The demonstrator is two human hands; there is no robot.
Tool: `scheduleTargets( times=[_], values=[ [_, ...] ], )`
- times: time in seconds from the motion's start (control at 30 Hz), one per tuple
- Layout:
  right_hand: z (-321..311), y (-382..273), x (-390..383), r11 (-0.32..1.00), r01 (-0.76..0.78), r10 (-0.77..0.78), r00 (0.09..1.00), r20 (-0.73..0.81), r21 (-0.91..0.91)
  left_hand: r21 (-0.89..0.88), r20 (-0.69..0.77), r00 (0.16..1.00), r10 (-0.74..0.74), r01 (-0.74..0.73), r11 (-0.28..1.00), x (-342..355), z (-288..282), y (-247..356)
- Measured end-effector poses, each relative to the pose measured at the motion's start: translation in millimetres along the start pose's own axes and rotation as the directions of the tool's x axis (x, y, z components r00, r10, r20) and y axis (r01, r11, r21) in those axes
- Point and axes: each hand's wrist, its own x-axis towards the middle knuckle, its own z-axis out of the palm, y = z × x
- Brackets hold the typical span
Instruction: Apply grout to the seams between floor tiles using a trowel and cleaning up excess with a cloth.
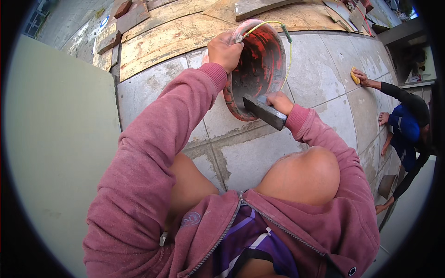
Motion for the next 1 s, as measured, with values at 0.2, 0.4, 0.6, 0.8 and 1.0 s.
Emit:
scheduleTargets(
  times=[0.2, 0.4, 0.6, 0.8, 1.0],
  values=[
    [-4.7, -6.7, -56.4, 0.253, -0.231, 0.465, 0.881, 0.091, 0.939, 0.056, -0.033, 0.999, -0.005, 0.007, 0.998, 12.0, -2.0, -3.4],
    [-38.5, 58.1, -122.5, -0.036, 0.227, 0.474, 0.861, -0.183, 0.973, -0.213, 0.012, 0.995, -0.101, 0.101, 0.972, 10.6, -75.2, -38.2],
    [4.3, 181.2, -135.3, 0.367, -0.091, 0.790, 0.556, -0.259, 0.926, -0.294, 0.096, 0.991, -0.093, 0.117, 0.949, 3.3, -80.4, -30.6],
    [19.9, 159.6, -64.2, 0.824, -0.562, 0.431, 0.540, -0.723, 0.071, -0.241, 0.150, 0.983, -0.111, 0.145, 0.960, -2.7, -96.1, -31.1],
    [9.2, 156.0, -79.4, 0.851, -0.397, 0.525, 0.638, -0.563, 0.343, -0.176, 0.120, 0.989, -0.089, 0.109, 0.978, -5.9, -101.1, -36.9]
  ],
)
